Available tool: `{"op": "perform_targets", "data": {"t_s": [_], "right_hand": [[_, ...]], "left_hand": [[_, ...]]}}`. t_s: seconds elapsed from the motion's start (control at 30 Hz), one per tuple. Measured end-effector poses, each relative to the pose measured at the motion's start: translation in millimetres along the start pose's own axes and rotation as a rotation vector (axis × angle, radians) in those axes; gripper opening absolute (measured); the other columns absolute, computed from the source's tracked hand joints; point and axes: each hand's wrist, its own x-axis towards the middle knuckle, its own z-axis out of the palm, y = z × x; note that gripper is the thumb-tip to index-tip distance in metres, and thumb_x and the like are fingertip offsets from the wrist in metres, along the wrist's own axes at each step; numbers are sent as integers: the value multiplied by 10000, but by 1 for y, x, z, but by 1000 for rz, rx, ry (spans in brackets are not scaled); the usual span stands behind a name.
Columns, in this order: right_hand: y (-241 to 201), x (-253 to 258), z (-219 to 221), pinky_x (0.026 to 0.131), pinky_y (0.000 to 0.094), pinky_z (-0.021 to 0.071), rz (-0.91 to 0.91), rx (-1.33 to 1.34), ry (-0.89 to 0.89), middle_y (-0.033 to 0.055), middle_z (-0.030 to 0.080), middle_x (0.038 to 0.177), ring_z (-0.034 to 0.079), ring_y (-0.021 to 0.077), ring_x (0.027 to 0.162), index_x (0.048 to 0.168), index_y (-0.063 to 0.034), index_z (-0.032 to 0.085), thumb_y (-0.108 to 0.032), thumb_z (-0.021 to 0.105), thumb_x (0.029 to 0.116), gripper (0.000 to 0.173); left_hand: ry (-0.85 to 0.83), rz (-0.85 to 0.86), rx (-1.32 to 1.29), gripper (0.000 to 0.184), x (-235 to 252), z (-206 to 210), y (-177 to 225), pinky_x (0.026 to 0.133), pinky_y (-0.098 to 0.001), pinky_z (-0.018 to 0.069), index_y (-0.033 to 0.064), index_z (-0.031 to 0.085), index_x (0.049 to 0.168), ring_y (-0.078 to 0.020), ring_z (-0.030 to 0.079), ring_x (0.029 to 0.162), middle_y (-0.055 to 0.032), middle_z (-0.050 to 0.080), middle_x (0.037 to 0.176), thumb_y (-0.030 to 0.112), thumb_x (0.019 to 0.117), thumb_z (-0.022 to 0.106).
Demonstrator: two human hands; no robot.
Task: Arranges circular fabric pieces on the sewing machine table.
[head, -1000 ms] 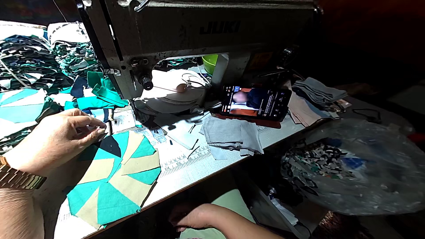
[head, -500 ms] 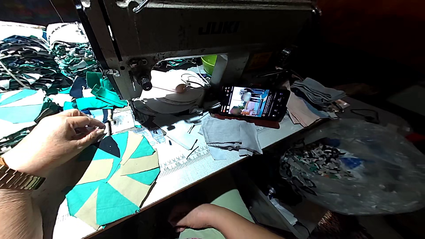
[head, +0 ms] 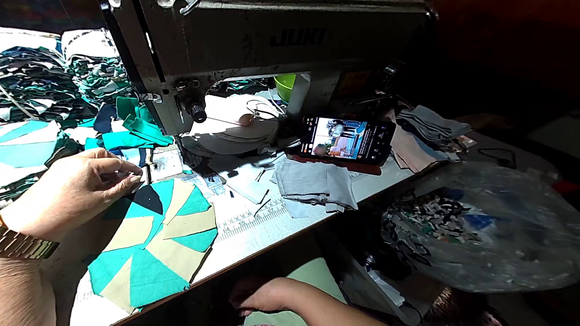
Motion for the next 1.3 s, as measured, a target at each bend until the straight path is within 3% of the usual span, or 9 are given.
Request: {"op": "perform_targets", "data": {"t_s": [0.1,0.33,0.47,1.3], "right_hand": [[-1,-1,0,986,385,514,5,-5,-3,212,614,1292,640,226,1101,1376,39,550,-163,528,1075,363],[-1,-1,1,1008,406,515,-5,7,3,231,606,1318,642,258,1143,1377,54,544,-150,519,1076,365],[-1,0,0,1014,406,511,-6,-4,-5,228,601,1325,638,256,1149,1380,53,541,-152,518,1077,366],[0,0,0,989,392,515,-15,2,-8,218,615,1283,642,230,1096,1369,50,549,-144,514,1076,353]], "left_hand": [[3,1,-4,276,0,1,-3,701,-393,562,144,768,1062,-147,629,803,-37,619,970,367,934,668],[-27,-25,-9,207,1,-3,5,722,-431,570,123,764,1065,-185,643,826,-61,628,982,276,941,698],[-9,-3,3,267,0,-1,0,708,-412,564,131,765,1066,-170,636,817,-53,625,983,343,939,667],[-16,-2,8,227,0,-2,1,718,-427,574,115,762,1071,-178,646,815,-61,631,974,291,947,688]]}}
